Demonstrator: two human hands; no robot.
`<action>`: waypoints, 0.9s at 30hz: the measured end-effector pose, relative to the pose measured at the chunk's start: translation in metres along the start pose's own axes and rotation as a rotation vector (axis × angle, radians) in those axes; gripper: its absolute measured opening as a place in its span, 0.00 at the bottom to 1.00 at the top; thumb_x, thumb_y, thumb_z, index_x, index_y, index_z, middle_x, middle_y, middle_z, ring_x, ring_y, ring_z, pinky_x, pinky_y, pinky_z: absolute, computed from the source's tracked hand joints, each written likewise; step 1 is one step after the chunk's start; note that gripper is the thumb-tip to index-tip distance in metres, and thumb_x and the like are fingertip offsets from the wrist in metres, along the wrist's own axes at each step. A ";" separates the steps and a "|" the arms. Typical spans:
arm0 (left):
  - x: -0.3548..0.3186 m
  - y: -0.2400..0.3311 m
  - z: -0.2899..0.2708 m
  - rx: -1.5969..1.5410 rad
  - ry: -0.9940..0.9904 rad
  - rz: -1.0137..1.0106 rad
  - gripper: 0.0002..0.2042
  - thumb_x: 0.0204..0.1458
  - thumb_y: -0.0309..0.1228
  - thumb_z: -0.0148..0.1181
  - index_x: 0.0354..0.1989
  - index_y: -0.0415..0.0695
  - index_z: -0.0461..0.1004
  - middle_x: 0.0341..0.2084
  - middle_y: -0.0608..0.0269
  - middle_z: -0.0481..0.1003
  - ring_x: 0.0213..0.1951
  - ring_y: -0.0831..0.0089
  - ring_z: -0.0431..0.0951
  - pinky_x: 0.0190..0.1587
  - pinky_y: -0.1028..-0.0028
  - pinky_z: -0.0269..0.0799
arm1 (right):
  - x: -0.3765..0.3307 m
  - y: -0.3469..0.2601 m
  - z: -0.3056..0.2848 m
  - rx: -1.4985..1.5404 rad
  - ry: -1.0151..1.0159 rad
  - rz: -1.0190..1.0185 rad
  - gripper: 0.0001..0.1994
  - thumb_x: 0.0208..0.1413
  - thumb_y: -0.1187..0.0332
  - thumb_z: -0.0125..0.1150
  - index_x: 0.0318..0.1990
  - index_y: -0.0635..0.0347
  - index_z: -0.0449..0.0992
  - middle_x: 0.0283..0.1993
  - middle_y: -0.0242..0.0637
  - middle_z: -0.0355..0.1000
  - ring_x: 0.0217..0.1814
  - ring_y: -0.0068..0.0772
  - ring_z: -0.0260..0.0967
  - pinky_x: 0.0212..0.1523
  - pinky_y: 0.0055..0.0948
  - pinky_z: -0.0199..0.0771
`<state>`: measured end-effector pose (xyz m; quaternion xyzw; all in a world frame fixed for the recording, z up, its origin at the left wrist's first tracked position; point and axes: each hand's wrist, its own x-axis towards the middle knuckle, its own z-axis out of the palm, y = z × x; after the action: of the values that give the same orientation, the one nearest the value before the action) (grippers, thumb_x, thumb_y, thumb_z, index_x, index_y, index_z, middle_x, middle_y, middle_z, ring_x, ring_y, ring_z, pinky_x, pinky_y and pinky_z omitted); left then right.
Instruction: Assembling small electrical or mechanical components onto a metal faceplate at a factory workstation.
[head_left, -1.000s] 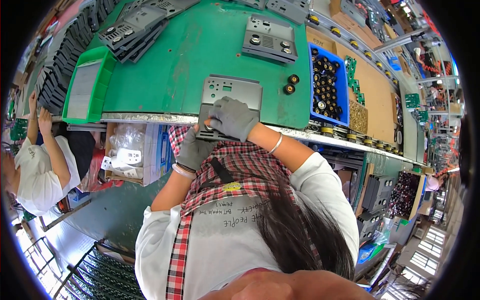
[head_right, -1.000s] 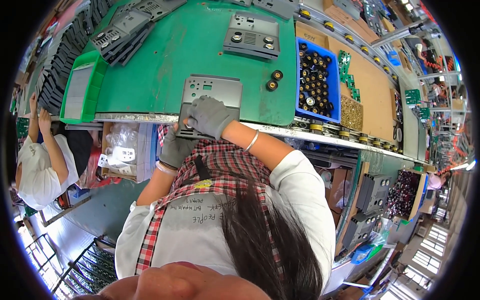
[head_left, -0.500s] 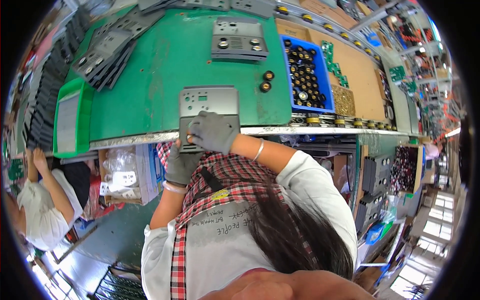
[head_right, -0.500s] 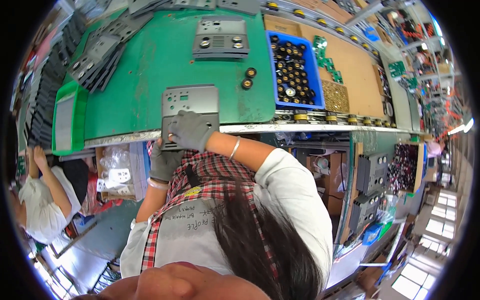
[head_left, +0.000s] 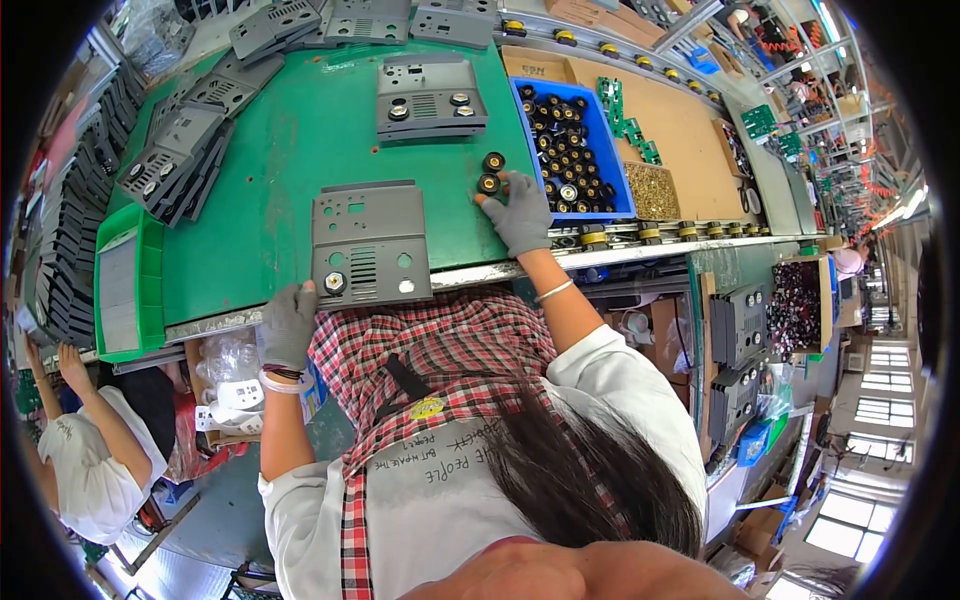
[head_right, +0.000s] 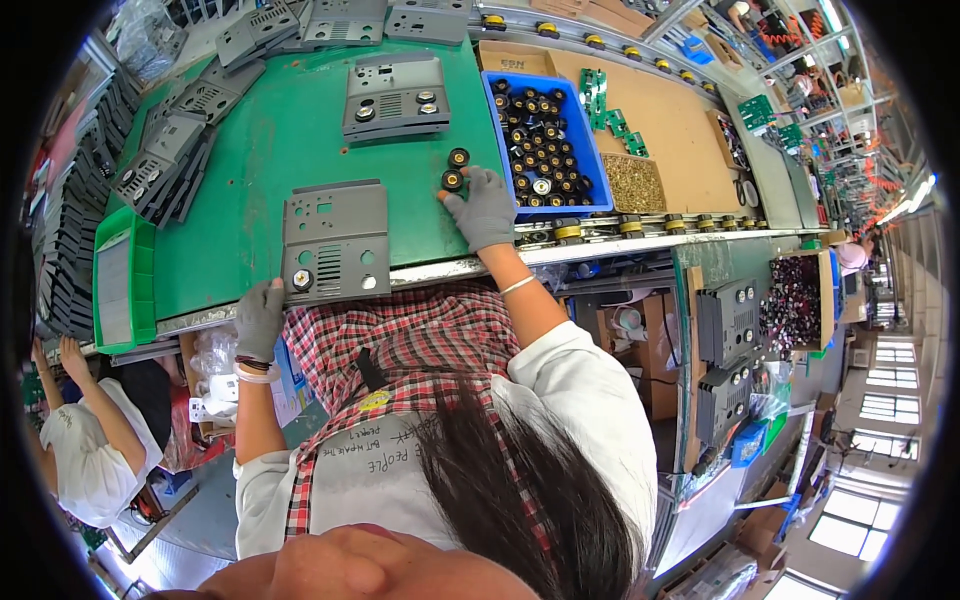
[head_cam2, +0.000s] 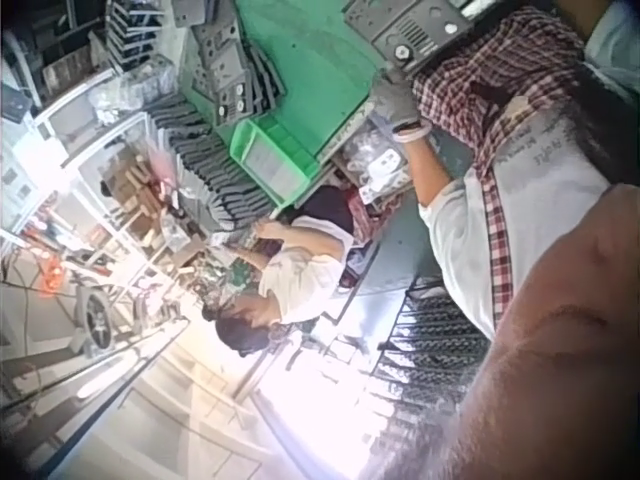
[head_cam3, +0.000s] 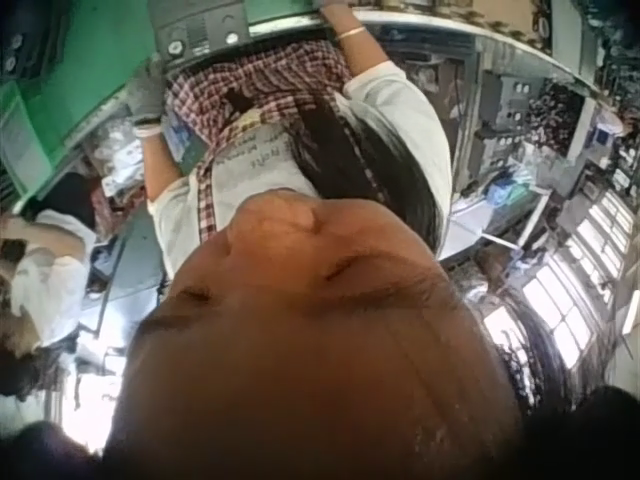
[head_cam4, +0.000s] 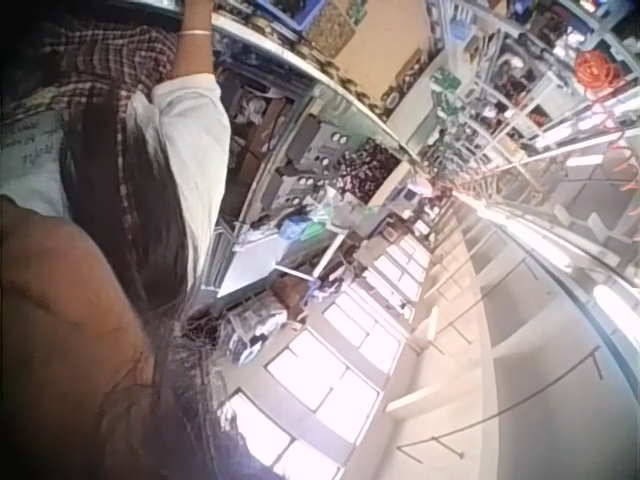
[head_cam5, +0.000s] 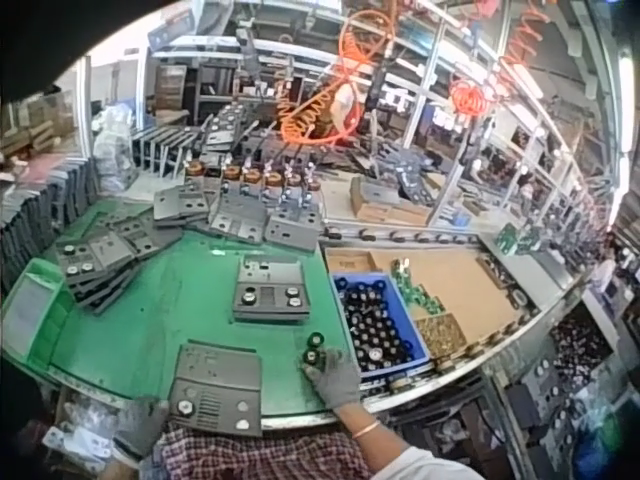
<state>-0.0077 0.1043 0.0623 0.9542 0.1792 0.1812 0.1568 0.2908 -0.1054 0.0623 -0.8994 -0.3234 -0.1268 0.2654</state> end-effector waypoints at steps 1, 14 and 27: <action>0.013 0.021 -0.020 -0.015 -0.047 -0.268 0.09 0.50 0.34 0.52 0.32 0.40 0.69 0.22 0.55 0.72 0.26 0.61 0.75 0.26 0.70 0.70 | 0.002 0.001 0.002 -0.004 -0.090 0.082 0.22 0.38 0.55 0.65 0.39 0.56 0.66 0.36 0.40 0.67 0.40 0.43 0.65 0.39 0.38 0.67; 0.036 0.121 -0.022 -0.486 0.090 0.115 0.12 0.40 0.24 0.59 0.35 0.40 0.69 0.38 0.53 0.71 0.31 0.56 0.74 0.30 0.68 0.71 | -0.018 -0.105 -0.056 1.030 -1.001 -0.085 0.14 0.43 0.64 0.61 0.34 0.63 0.68 0.29 0.29 0.67 0.29 0.15 0.59 0.27 0.19 0.61; 0.003 0.116 -0.003 -2.339 0.029 -0.720 0.11 0.55 0.33 0.47 0.41 0.40 0.67 0.34 0.63 0.70 0.36 0.74 0.70 0.39 0.73 0.67 | -0.041 -0.141 -0.043 0.477 -0.085 -0.743 0.12 0.37 0.60 0.60 0.29 0.55 0.69 0.27 0.36 0.65 0.30 0.38 0.66 0.28 0.34 0.68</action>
<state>0.0272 0.0035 0.1083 0.1319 0.1638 0.1898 0.9590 0.1658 -0.0592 0.1375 -0.6403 -0.6554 -0.0984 0.3884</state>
